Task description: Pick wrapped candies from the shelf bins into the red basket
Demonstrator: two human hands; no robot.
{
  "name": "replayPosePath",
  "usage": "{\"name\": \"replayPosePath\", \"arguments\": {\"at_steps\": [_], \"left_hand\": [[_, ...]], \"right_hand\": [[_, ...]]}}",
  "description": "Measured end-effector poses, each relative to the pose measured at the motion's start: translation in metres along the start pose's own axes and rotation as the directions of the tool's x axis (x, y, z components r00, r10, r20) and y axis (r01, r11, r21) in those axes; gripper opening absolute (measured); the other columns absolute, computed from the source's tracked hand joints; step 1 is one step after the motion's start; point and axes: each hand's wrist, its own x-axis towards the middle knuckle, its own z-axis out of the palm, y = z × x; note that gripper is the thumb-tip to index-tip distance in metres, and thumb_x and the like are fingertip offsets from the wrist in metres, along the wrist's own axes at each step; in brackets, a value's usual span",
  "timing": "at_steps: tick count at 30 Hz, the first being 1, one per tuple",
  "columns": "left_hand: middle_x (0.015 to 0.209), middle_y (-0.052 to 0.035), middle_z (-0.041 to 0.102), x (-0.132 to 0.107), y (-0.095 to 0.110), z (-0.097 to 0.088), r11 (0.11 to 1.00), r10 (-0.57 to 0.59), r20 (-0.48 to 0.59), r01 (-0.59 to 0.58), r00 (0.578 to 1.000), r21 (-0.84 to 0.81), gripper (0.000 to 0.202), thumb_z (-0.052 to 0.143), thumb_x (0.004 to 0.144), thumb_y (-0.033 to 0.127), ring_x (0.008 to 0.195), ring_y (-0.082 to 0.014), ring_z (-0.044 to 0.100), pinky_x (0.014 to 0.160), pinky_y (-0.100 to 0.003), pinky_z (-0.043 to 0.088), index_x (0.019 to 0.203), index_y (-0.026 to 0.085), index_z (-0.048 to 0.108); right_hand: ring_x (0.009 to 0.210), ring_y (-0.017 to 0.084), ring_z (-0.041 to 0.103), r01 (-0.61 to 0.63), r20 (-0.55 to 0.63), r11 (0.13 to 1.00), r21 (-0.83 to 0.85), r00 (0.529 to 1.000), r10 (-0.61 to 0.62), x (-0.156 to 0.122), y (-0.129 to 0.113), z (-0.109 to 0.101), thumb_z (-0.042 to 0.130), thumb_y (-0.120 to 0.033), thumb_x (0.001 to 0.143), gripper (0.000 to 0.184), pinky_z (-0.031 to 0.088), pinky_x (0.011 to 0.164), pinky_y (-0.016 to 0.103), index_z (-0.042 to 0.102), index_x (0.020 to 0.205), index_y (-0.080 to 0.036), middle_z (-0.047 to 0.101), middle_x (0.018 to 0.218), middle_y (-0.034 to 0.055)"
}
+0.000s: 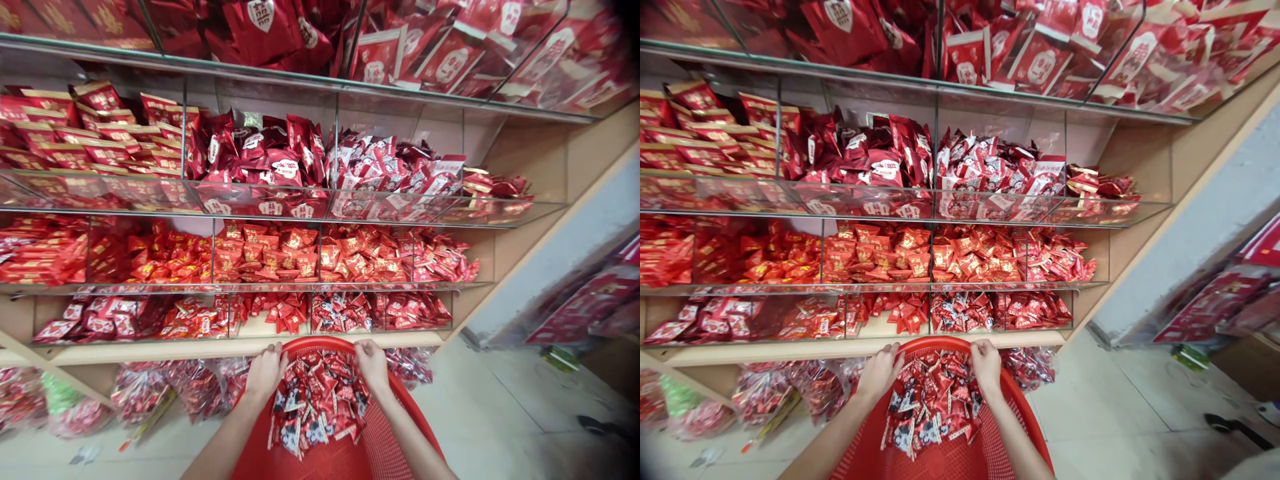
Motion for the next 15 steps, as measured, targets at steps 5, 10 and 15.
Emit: {"name": "replayPosePath", "arguments": {"at_steps": [5,10,15], "left_hand": [[0.102,-0.0119,0.061,-0.001,0.000,0.001,1.000,-0.009,0.018,0.009,1.000,0.007,0.038,0.026,0.090,0.032,0.087,-0.0189,0.062,0.074,-0.028,0.045,0.116,0.016,0.048],[0.100,-0.0119,0.062,-0.001,0.001,0.001,1.000,-0.001,0.014,0.001,1.000,0.004,0.037,0.026,0.090,0.030,0.086,-0.0186,0.062,0.075,-0.028,0.045,0.116,0.015,0.048],[0.099,-0.0113,0.062,-0.001,0.000,0.001,1.000,0.016,0.007,-0.016,1.000,0.005,0.036,0.028,0.090,0.029,0.087,-0.0192,0.062,0.075,-0.029,0.045,0.115,0.014,0.048]], "right_hand": [[0.067,0.017,0.057,0.295,0.042,0.864,-0.408,0.952,-0.305,0.026,-0.020,0.002,0.049,-0.030,0.075,0.019,0.041,0.063,0.026,0.057,0.087,-0.019,0.065,0.076,0.0034],[0.094,0.025,0.053,0.298,0.147,0.585,-0.754,0.945,-0.292,0.052,-0.031,0.020,0.051,-0.025,0.076,0.017,0.032,0.083,0.041,0.056,0.091,-0.021,0.066,0.083,0.0073],[0.087,0.025,0.058,0.122,0.106,0.618,-0.777,0.992,-0.063,0.070,-0.027,0.032,0.053,-0.021,0.074,0.015,0.028,0.084,0.046,0.056,0.088,-0.019,0.066,0.079,0.0081]]}}
